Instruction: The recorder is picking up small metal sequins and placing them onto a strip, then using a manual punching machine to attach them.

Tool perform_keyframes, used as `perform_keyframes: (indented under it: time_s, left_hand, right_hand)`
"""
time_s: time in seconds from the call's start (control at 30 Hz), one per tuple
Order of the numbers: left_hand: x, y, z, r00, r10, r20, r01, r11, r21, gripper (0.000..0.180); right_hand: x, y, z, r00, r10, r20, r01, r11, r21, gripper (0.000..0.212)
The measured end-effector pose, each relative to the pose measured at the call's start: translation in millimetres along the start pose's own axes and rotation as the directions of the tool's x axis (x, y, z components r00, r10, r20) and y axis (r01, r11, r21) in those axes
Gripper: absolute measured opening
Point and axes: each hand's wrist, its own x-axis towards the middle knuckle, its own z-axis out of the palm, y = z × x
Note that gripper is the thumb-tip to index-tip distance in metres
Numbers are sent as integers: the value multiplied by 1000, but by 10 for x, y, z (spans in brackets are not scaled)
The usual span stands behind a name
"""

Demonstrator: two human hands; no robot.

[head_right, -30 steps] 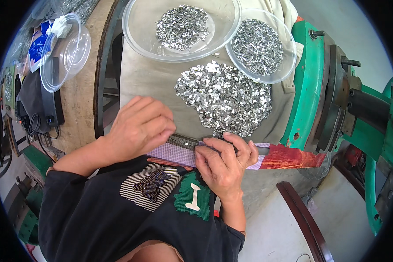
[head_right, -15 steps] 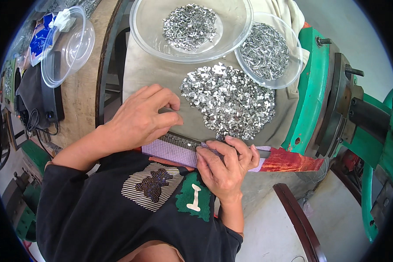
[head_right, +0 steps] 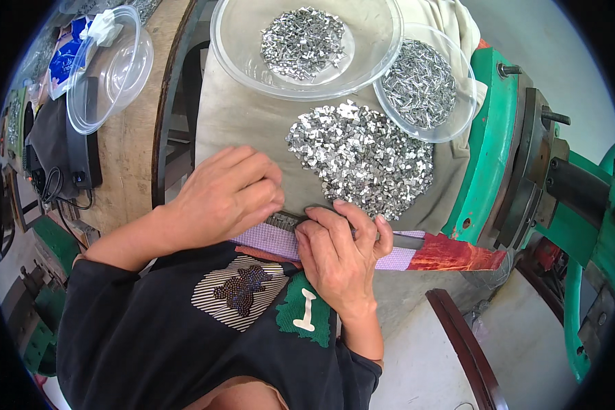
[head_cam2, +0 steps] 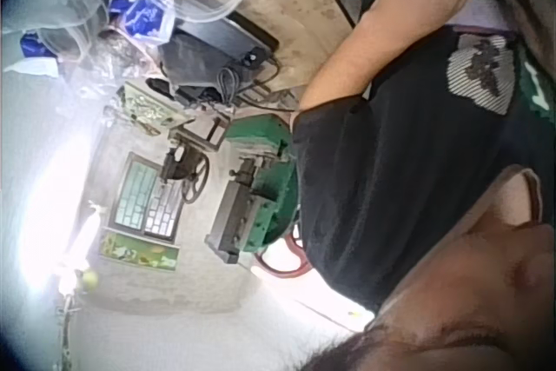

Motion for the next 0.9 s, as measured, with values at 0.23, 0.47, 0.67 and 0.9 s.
perform_keyframes:
  time_s: [0.23, 0.47, 0.67, 0.9]
  left_hand:
    - [-83, 137, 68, 999, 0, 49, 6, 992, -127, 15]
    - [-117, 121, 132, 998, 18, 61, -11, 995, -104, 15]
    - [-123, 124, 127, 998, 15, 60, -9, 995, -98, 16]
    - [-170, 121, 71, 999, -40, 33, 44, 991, -124, 26]
  right_hand:
    - [6, 111, -92, 999, 44, -19, -42, 991, 125, 16]
    - [-158, 167, -63, 994, 69, -79, -57, 989, 137, 22]
    - [-225, 118, 27, 996, 40, -85, -33, 996, 81, 27]
    - [-183, 32, 69, 983, -31, -183, 36, 999, 21, 27]
